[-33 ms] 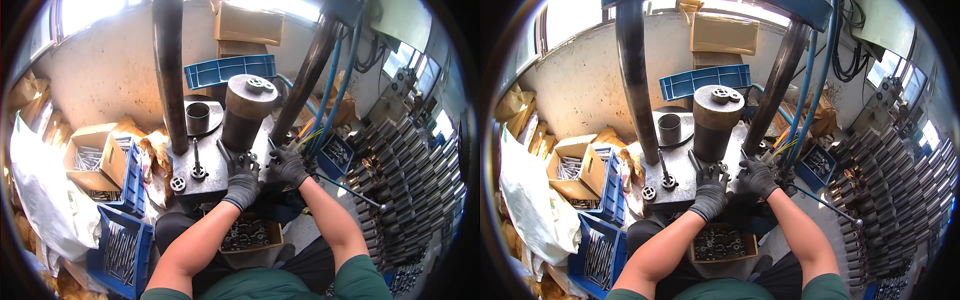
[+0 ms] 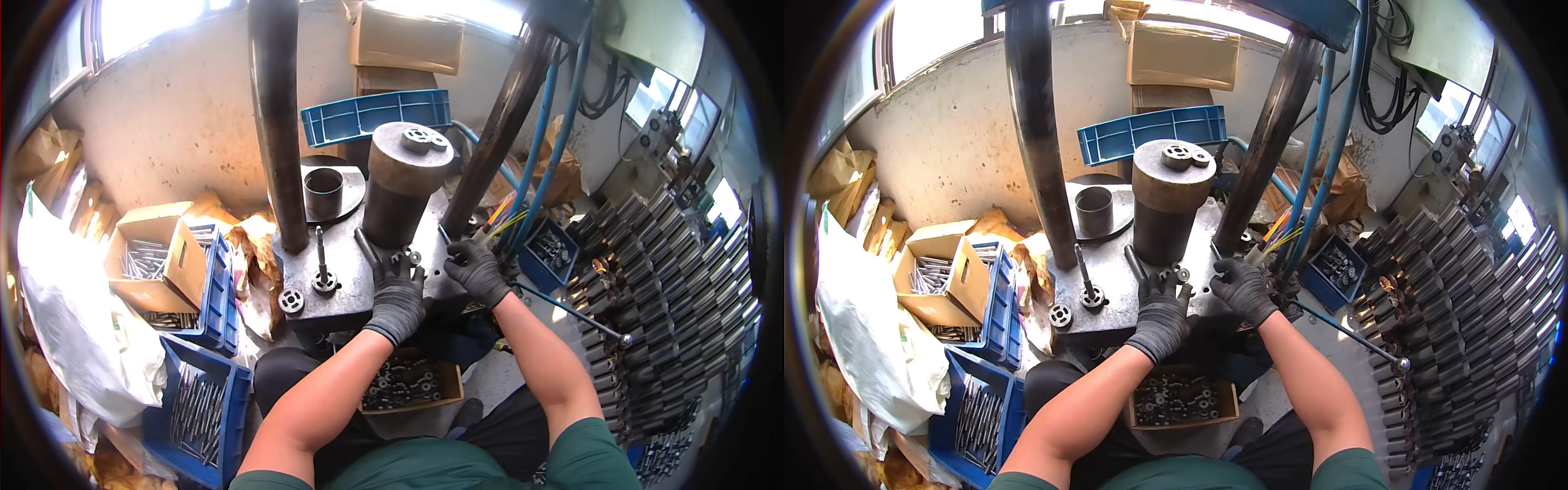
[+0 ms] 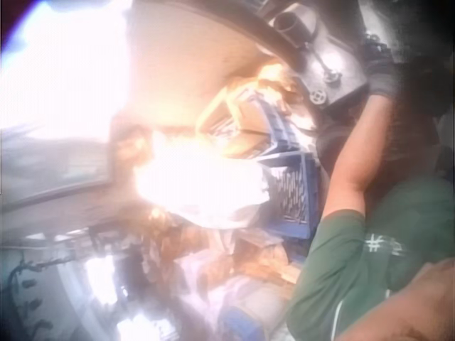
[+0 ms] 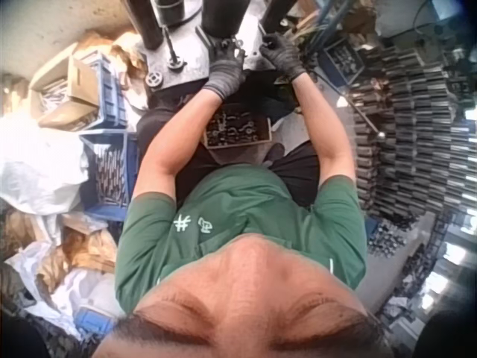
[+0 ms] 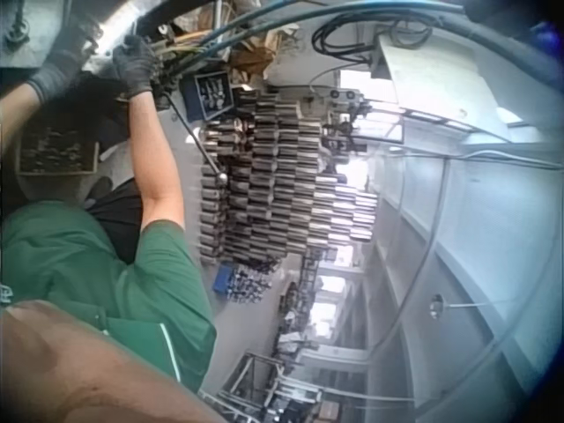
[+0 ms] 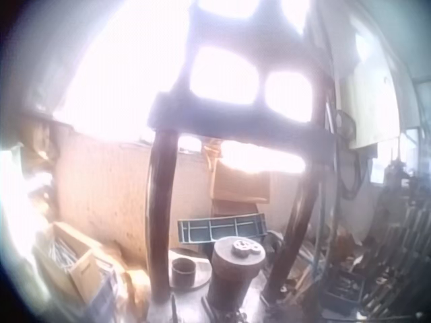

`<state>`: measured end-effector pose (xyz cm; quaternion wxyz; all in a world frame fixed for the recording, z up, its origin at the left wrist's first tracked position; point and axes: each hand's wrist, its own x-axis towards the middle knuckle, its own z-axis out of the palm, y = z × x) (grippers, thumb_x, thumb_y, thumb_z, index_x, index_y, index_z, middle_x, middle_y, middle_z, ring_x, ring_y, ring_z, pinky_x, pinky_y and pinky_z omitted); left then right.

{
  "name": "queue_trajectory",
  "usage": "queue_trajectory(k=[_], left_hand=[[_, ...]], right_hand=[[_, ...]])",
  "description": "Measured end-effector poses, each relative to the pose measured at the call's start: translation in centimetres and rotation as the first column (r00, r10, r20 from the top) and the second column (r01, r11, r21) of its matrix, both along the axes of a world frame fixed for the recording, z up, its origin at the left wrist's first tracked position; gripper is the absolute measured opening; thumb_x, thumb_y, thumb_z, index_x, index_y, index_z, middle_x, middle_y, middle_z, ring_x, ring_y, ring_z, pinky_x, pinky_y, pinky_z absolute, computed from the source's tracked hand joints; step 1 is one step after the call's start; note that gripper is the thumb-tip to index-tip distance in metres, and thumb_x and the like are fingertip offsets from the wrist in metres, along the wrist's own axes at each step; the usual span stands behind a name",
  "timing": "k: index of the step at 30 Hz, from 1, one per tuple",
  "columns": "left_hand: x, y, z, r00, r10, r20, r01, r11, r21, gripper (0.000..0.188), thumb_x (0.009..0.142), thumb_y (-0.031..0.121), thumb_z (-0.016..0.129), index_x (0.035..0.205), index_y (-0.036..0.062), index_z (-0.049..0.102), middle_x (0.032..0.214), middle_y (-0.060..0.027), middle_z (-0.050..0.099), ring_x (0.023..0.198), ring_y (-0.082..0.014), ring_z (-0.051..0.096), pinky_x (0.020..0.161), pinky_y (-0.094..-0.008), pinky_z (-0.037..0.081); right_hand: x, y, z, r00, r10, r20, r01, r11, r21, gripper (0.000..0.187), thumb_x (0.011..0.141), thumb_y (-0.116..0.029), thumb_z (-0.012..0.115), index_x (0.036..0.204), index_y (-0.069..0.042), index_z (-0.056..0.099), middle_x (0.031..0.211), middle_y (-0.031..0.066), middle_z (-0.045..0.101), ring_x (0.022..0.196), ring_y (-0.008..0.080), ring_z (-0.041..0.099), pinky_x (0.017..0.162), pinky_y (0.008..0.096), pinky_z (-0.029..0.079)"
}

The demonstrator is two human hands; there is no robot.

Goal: Assemble metal components using a vertical press machine, including cleaning and positioning cylindrical parts and pins.

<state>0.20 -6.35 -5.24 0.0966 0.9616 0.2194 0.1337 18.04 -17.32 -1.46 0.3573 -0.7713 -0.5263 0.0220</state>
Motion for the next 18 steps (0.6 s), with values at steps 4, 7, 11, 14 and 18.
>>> queue_trajectory(k=[4,7,11,14,18], left_hand=[[0.3,-0.1,0.0,0.999,0.027,-0.027,-0.026,0.998,0.052,0.078,0.091,0.052,0.068,0.155,0.0117,0.047,0.163,-0.0213,0.038,0.149,-0.0461,0.035,0.124,-0.0621,0.017],[0.5,0.1,0.1,0.999,0.037,-0.004,-0.037,0.998,0.045,0.075,0.091,0.05,0.068,0.153,0.0117,0.049,0.162,-0.0203,0.039,0.149,-0.0453,0.034,0.124,-0.0632,0.017],[1.0,-1.5,1.5,0.992,-0.029,0.121,0.036,0.998,-0.056,0.066,0.089,0.045,0.074,0.143,0.0103,0.059,0.154,-0.0179,0.048,0.144,-0.0418,0.041,0.119,-0.0596,0.03],[0.6,-3.4,0.9,0.964,-0.058,0.261,0.144,0.935,-0.324,0.051,0.091,0.033,0.074,0.134,0.0077,0.063,0.126,-0.0171,0.065,0.119,-0.0385,0.06,0.102,-0.0524,0.048],[-0.3,-5.7,-2.7,0.943,0.087,0.32,0.274,0.341,-0.899,0.04,0.1,0.028,0.07,0.131,0.0058,0.06,0.101,-0.0108,0.069,0.091,-0.0238,0.069,0.08,-0.0373,0.057]], right_hand=[[1.4,-4.3,1.9,0.404,0.116,-0.907,0.317,0.913,0.257,0.024,0.088,-0.016,0.073,0.112,-0.013,0.073,0.101,0.0041,0.072,0.087,0.0154,0.068,0.073,0.0294,0.054],[0.8,-6.4,3.2,0.019,0.218,-0.976,0.367,0.906,0.21,0.021,0.087,-0.015,0.07,0.108,-0.014,0.073,0.096,0.0023,0.071,0.081,0.0176,0.067,0.073,0.0364,0.056],[3.7,-7.3,-2.2,0.488,-0.169,-0.857,0.322,0.947,-0.003,0.02,0.086,-0.021,0.072,0.103,-0.011,0.073,0.092,0.0063,0.073,0.085,0.0225,0.071,0.076,0.0446,0.057],[2.3,-5.2,-2.8,0.942,-0.33,-0.065,0.328,0.944,-0.047,0.026,0.081,-0.026,0.074,0.095,-0.004,0.072,0.09,0.02,0.071,0.09,0.0357,0.071,0.083,0.0468,0.056],[1.8,-3.8,-2.0,0.938,-0.294,0.184,0.334,0.906,-0.26,0.025,0.079,-0.026,0.075,0.089,-0.003,0.072,0.093,0.0226,0.07,0.094,0.0408,0.069,0.086,0.0492,0.055]])
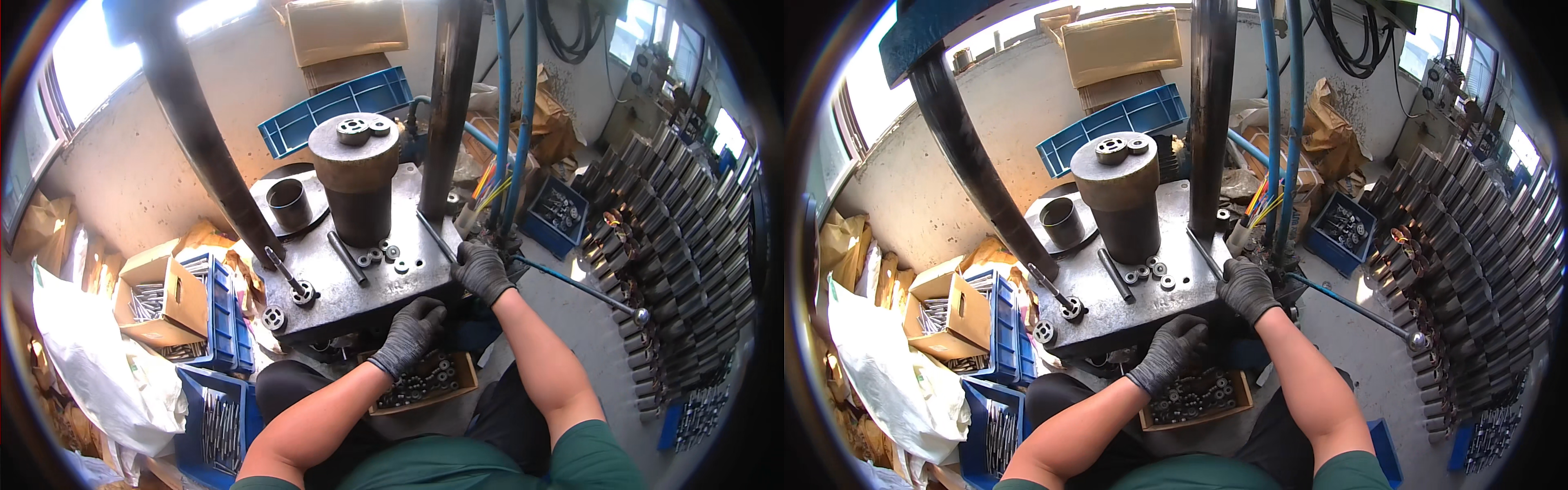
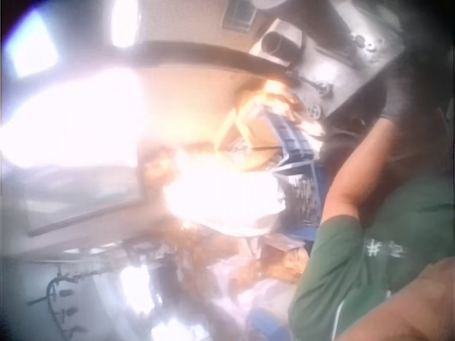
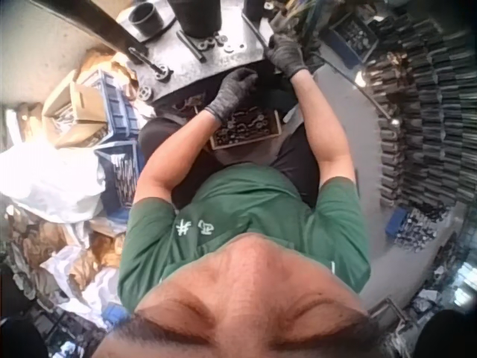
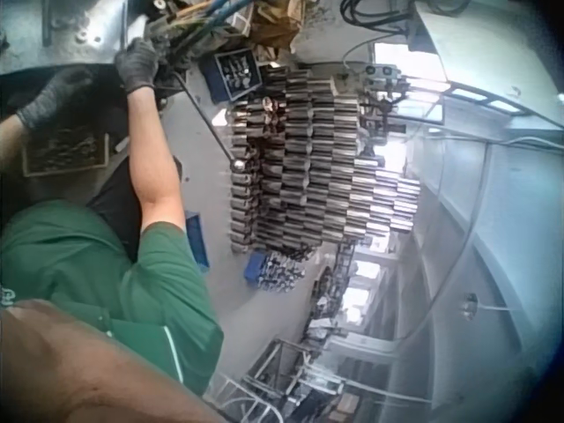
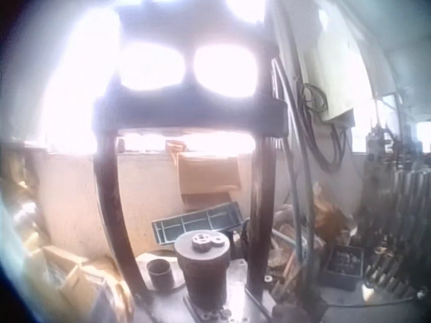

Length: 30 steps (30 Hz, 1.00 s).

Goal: Assemble metal components using a vertical press machine, including cleaning and positioning cylindrical parts and pins.

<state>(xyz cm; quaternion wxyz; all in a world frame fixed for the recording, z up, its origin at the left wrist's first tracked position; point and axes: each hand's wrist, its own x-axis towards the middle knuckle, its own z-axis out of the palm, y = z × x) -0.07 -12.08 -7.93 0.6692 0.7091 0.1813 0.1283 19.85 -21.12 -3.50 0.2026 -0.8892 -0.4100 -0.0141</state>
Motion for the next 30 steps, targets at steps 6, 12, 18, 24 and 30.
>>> queue_trajectory(k=[6,12,18,24,30], left_hand=[[-0.4,-1.0,1.7,0.986,-0.051,-0.157,-0.078,0.694,-0.715,0.027,0.105,0.025,0.061,0.125,0.0077,0.061,0.103,-0.0053,0.065,0.085,-0.0171,0.066,0.077,-0.0347,0.059],[-0.8,-0.6,0.8,0.99,-0.08,-0.12,-0.067,0.484,-0.873,0.029,0.103,0.025,0.061,0.128,0.0109,0.056,0.104,-0.0058,0.063,0.088,-0.0177,0.064,0.073,-0.0341,0.058],[-1.8,-1.5,-0.1,0.913,-0.283,0.294,0.354,0.192,-0.915,0.036,0.097,0.022,0.073,0.126,0.0099,0.055,0.115,-0.0112,0.065,0.105,-0.0236,0.068,0.085,-0.0361,0.06],[-3.2,-2.6,1.9,0.893,-0.437,0.109,0.364,0.559,-0.745,0.046,0.097,0.023,0.074,0.133,0.0041,0.053,0.121,-0.0137,0.067,0.111,-0.0251,0.069,0.091,-0.0382,0.06],[-3.4,-3.7,2.5,0.857,-0.513,-0.052,0.372,0.685,-0.627,0.034,0.102,0.021,0.067,0.129,0.0039,0.057,0.111,-0.0074,0.069,0.097,-0.0134,0.069,0.084,-0.0297,0.058]], right_hand=[[-2.1,-1.4,1.5,0.965,0.125,-0.23,-0.142,0.988,-0.059,0.023,0.079,-0.023,0.077,0.086,-0.002,0.072,0.087,0.0202,0.071,0.088,0.0376,0.071,0.082,0.0474,0.056],[-4.8,-5.1,2.0,0.252,0.276,-0.927,0.162,0.933,0.322,0.009,0.09,-0.014,0.072,0.092,-0.005,0.07,0.083,0.0041,0.069,0.076,0.0179,0.066,0.072,0.0335,0.055],[-2.6,-8.0,-0.2,-0.055,0.586,-0.809,0.659,0.63,0.411,0.04,0.093,0.006,0.056,0.132,0.0,0.053,0.117,0.014,0.066,0.112,0.0304,0.068,0.097,0.0419,0.06],[-4.3,-7.1,1.6,0.089,0.548,-0.831,0.669,0.585,0.458,0.042,0.096,-0.004,0.064,0.136,0.0,0.053,0.127,0.0171,0.065,0.119,0.0338,0.066,0.101,0.0445,0.058],[-4.5,-6.8,2.2,0.051,0.567,-0.822,0.663,0.597,0.452,0.041,0.101,-0.011,0.064,0.138,0.001,0.052,0.121,0.0174,0.069,0.109,0.0315,0.07,0.094,0.0433,0.061]])
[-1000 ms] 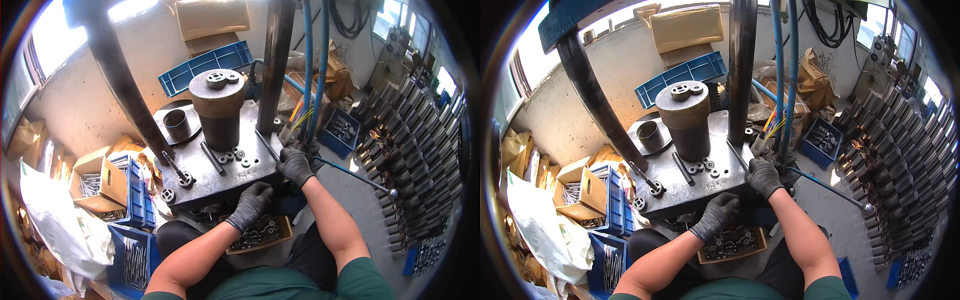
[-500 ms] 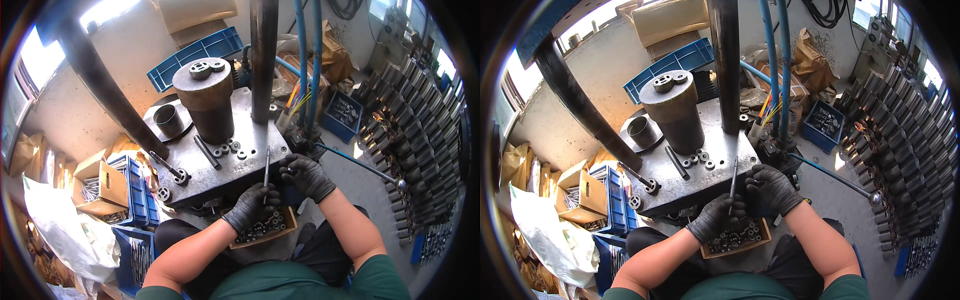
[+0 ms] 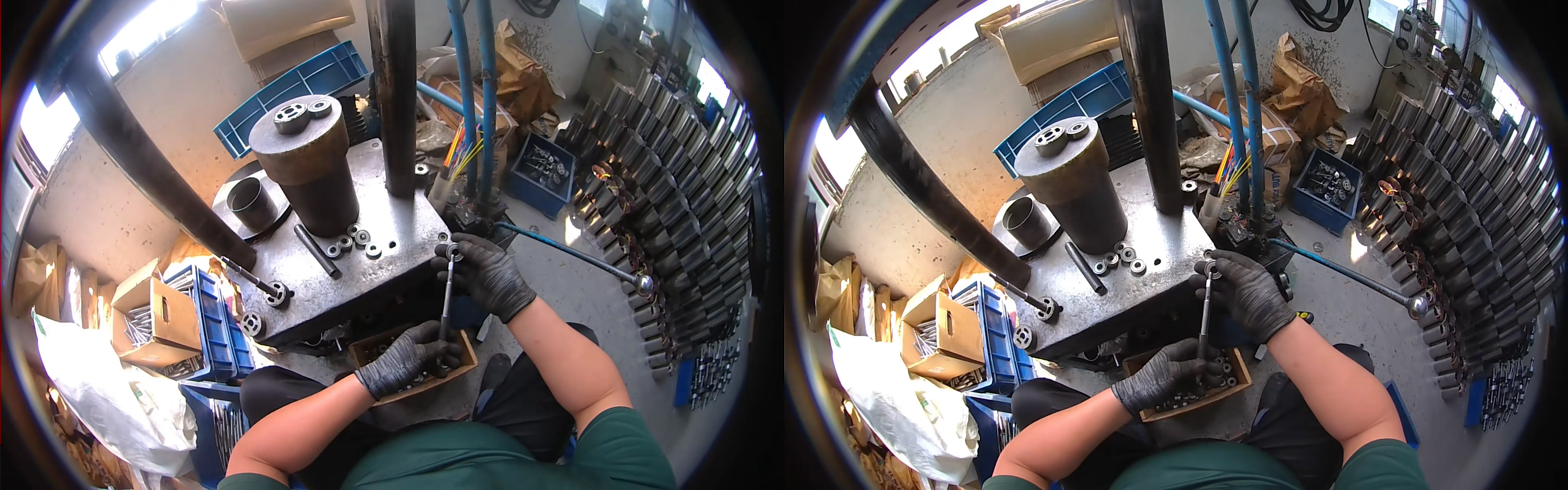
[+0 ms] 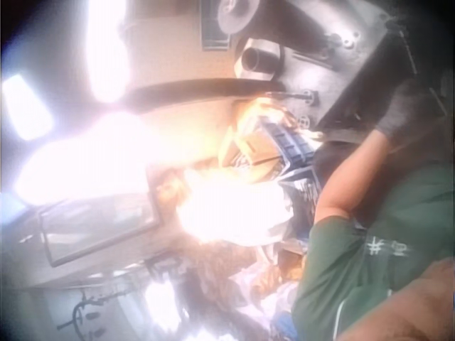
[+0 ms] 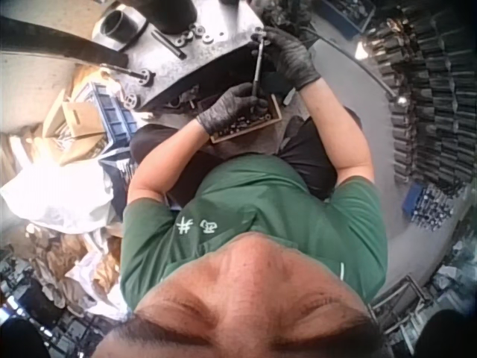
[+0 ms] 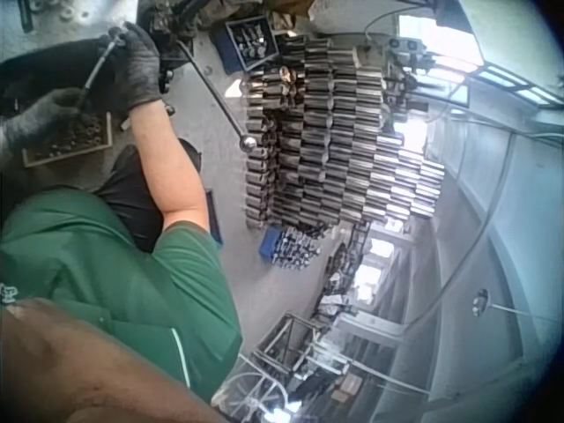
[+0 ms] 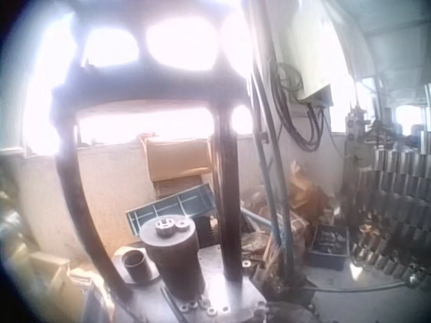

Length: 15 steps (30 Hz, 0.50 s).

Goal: Assemble metal components using a vertical press machine, including cleaning and positioning cylindrical parts and pins.

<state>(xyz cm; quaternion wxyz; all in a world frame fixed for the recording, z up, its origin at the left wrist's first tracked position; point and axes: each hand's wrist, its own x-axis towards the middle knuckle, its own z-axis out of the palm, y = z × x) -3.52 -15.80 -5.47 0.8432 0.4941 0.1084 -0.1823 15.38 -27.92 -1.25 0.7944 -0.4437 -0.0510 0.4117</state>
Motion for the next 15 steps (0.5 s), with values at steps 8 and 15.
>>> queue_trajectory(k=[8,15], left_hand=[[-0.1,0.5,-0.3,1.0,0.008,0.007,-0.008,1.0,0.017,0.037,0.101,0.022,0.067,0.131,0.003,0.055,0.113,-0.0101,0.068,0.102,-0.0187,0.07,0.085,-0.0339,0.062],[-0.3,0.2,0.3,1.0,0.023,0.01,-0.023,0.999,0.021,0.037,0.102,0.025,0.067,0.131,0.0044,0.056,0.113,-0.0081,0.069,0.102,-0.0166,0.069,0.084,-0.0325,0.061]], right_hand=[[-0.9,0.2,0.3,0.947,0.117,0.299,-0.098,0.992,-0.078,0.033,0.1,-0.013,0.067,0.131,-0.001,0.064,0.112,0.009,0.073,0.102,0.0195,0.071,0.092,0.0355,0.059],[-1.9,0.3,0.7,0.978,0.195,0.079,-0.171,0.957,-0.236,0.032,0.1,-0.021,0.067,0.125,-0.001,0.064,0.107,0.0112,0.075,0.1,0.0221,0.072,0.092,0.036,0.057]])
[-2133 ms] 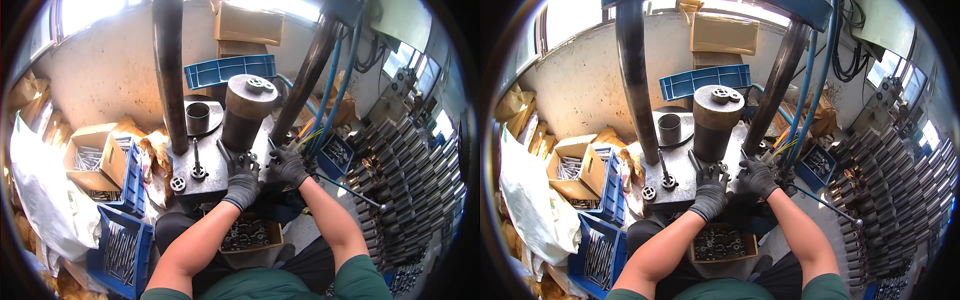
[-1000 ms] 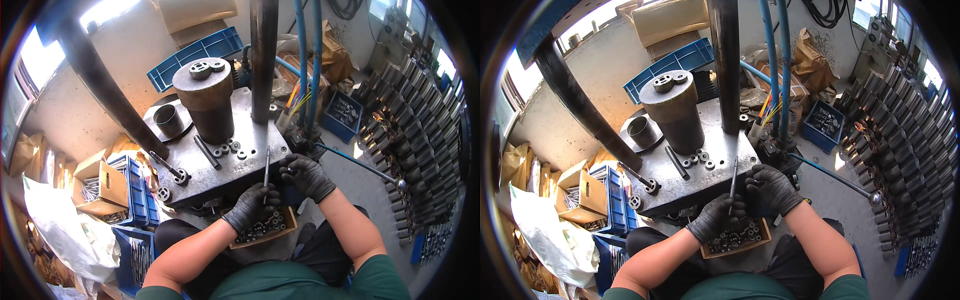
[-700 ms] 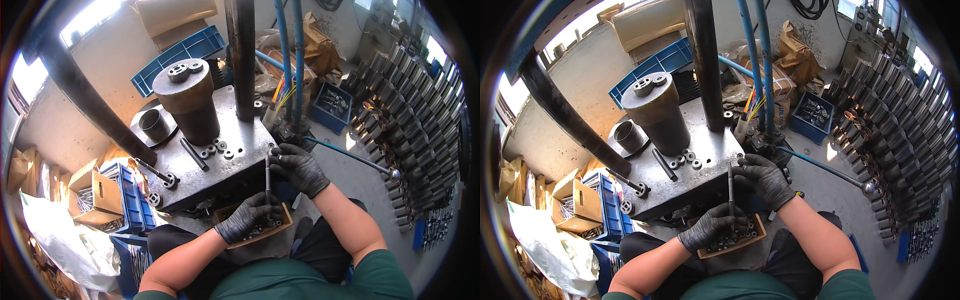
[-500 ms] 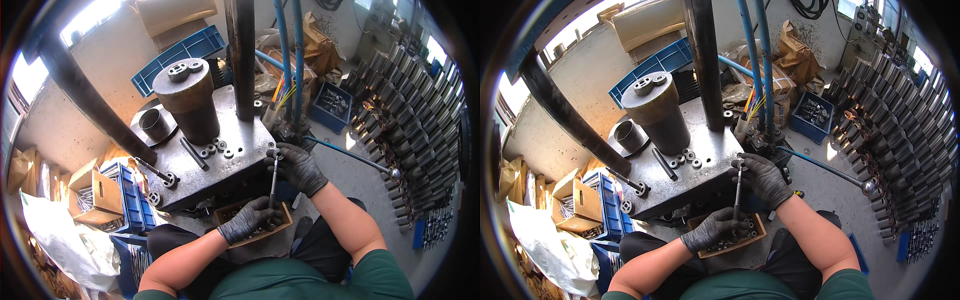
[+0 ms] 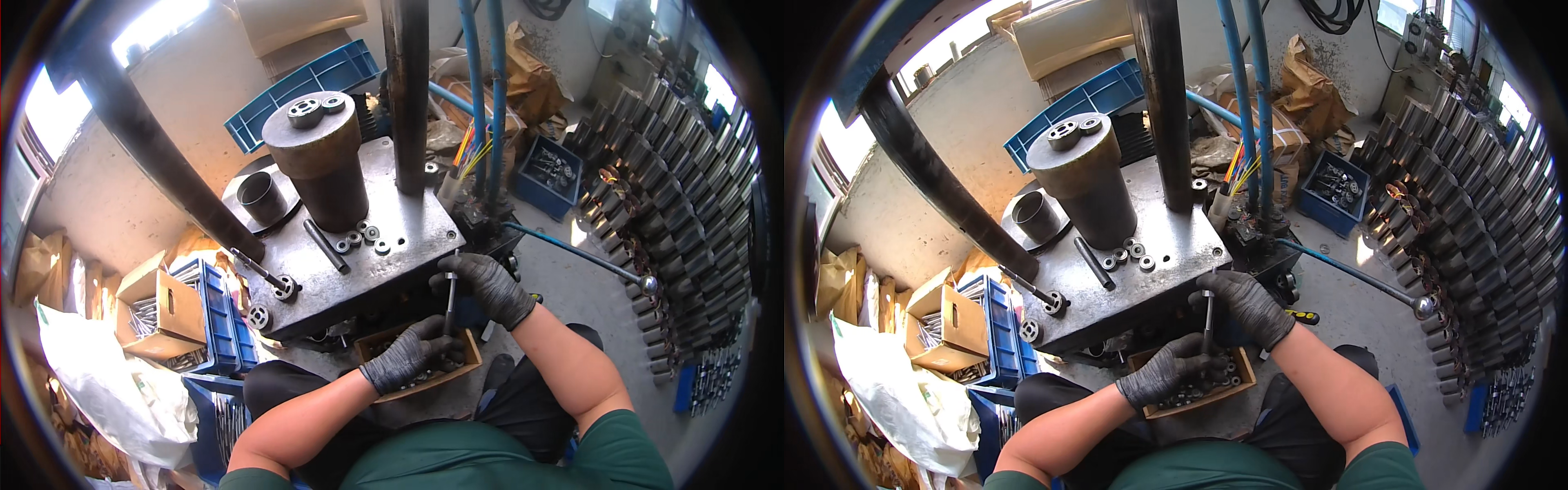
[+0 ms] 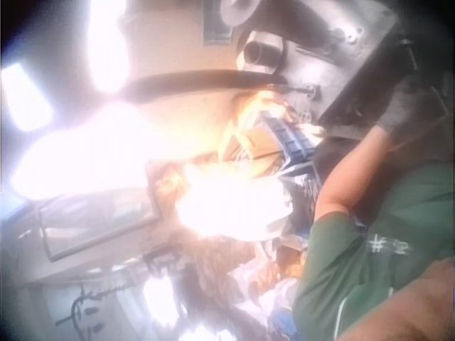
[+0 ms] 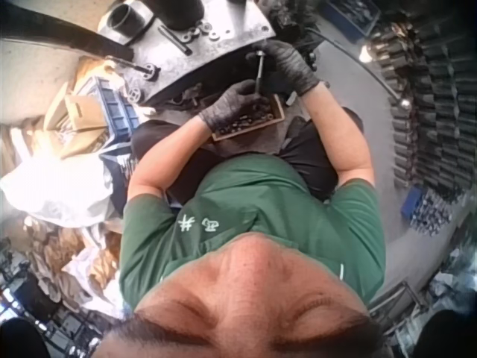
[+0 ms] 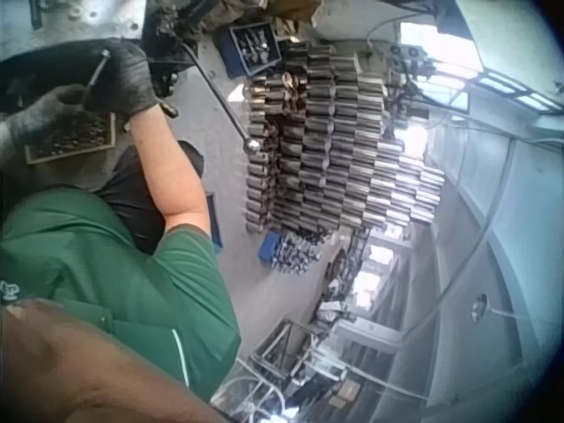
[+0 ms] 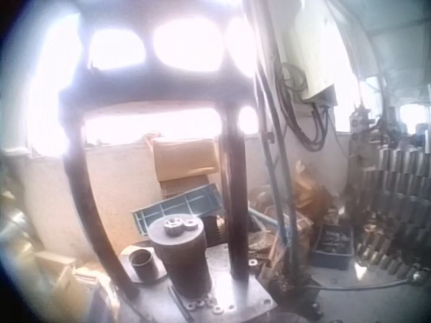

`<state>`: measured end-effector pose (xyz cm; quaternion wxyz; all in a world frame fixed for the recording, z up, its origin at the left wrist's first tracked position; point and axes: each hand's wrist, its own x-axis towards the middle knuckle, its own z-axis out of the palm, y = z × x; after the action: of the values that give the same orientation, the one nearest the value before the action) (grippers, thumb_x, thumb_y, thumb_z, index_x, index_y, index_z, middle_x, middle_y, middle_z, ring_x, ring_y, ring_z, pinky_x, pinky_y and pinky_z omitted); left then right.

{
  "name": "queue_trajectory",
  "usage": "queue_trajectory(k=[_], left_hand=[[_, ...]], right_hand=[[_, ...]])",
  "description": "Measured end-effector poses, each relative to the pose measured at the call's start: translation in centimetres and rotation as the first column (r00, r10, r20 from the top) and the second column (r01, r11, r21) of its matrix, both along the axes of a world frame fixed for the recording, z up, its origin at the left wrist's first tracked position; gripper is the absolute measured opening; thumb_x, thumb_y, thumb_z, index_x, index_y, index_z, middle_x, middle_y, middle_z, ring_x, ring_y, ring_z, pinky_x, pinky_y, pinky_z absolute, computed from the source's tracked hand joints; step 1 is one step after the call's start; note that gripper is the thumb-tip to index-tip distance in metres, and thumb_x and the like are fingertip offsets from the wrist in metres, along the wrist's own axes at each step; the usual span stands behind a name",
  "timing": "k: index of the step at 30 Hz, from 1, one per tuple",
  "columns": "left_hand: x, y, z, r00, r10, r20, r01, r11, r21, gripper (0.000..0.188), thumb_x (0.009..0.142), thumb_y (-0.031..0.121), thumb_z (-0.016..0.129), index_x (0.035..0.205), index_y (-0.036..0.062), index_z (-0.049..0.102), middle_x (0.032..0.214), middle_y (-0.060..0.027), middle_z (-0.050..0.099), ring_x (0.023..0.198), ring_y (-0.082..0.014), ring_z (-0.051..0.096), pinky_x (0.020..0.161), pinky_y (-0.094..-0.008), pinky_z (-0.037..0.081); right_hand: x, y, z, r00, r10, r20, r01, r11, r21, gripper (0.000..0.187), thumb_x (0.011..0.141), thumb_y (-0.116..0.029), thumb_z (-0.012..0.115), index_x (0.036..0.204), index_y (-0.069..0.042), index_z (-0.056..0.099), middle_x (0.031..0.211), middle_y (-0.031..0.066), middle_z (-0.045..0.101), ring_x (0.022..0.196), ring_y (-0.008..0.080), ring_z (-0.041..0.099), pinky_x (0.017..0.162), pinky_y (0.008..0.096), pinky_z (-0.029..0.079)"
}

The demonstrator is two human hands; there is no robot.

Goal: Assemble metal components using a vertical press machine, including cleaning and positioning cylindrical parts and pins.

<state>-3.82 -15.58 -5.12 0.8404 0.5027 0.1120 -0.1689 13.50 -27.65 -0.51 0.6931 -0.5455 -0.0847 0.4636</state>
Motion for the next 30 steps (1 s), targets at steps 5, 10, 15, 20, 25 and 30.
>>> queue_trajectory(k=[5,10,15,20,25,30], left_hand=[[-0.2,-0.4,-1.6,0.988,0.107,0.113,-0.114,0.992,0.05,0.042,0.105,0.029,0.063,0.138,0.0036,0.056,0.114,-0.0043,0.067,0.105,-0.0114,0.064,0.093,-0.0291,0.055],[-1.1,-0.6,-1.4,0.981,0.128,0.143,-0.146,0.982,0.123,0.045,0.105,0.032,0.063,0.139,0.0028,0.055,0.115,-0.0038,0.066,0.107,-0.0111,0.062,0.095,-0.0287,0.052],[-1.8,-0.7,-1.9,0.967,0.177,0.182,-0.19,0.98,0.057,0.047,0.104,0.034,0.065,0.138,0.0028,0.056,0.119,-0.005,0.065,0.108,-0.0121,0.062,0.096,-0.0292,0.053],[-2.0,-0.8,-2.6,0.914,0.355,0.195,-0.366,0.93,0.02,0.051,0.102,0.033,0.068,0.139,0.0051,0.049,0.121,-0.008,0.061,0.111,-0.0193,0.065,0.096,-0.0358,0.056],[-2.5,0.1,-2.3,0.876,0.48,-0.056,-0.466,0.808,-0.359,0.028,0.104,0.016,0.06,0.127,0.008,0.048,0.115,-0.0151,0.06,0.109,-0.0321,0.066,0.089,-0.0509,0.062],[-2.3,1.4,-3.0,0.824,0.552,-0.129,-0.55,0.724,-0.415,0.028,0.103,0.013,0.061,0.125,0.0091,0.046,0.111,-0.017,0.059,0.104,-0.0385,0.066,0.083,-0.0508,0.061]], right_hand=[[-1.2,0.4,0.1,0.968,0.126,0.217,-0.127,0.992,-0.006,0.041,0.101,-0.035,0.067,0.123,-0.001,0.065,0.099,0.0101,0.075,0.091,0.0181,0.073,0.085,0.0341,0.059],[-2.6,0.6,1.0,0.928,0.187,0.321,-0.158,0.981,-0.116,0.043,0.105,-0.042,0.06,0.119,-0.002,0.067,0.095,0.0056,0.073,0.088,0.0139,0.069,0.084,0.0321,0.056],[-4.1,0.9,-2.3,0.928,0.223,0.3,-0.212,0.975,-0.068,0.042,0.105,-0.041,0.061,0.121,-0.002,0.066,0.102,0.0072,0.072,0.095,0.0141,0.068,0.088,0.0311,0.055],[-4.4,1.4,-1.8,0.808,0.354,0.47,-0.3,0.935,-0.189,0.032,0.105,-0.024,0.061,0.129,-0.002,0.062,0.115,0.0104,0.07,0.107,0.0163,0.067,0.096,0.0315,0.054],[-1.6,-0.8,-1.0,0.783,-0.026,0.621,-0.109,0.978,0.178,0.032,0.098,0.003,0.056,0.129,-0.003,0.058,0.129,0.0129,0.065,0.115,0.0191,0.067,0.101,0.034,0.054],[-0.8,-4.3,6.4,0.639,-0.293,0.711,-0.024,0.916,0.4,0.036,0.088,0.015,0.051,0.117,-0.006,0.059,0.127,0.0121,0.068,0.119,0.0228,0.068,0.112,0.0448,0.048]])
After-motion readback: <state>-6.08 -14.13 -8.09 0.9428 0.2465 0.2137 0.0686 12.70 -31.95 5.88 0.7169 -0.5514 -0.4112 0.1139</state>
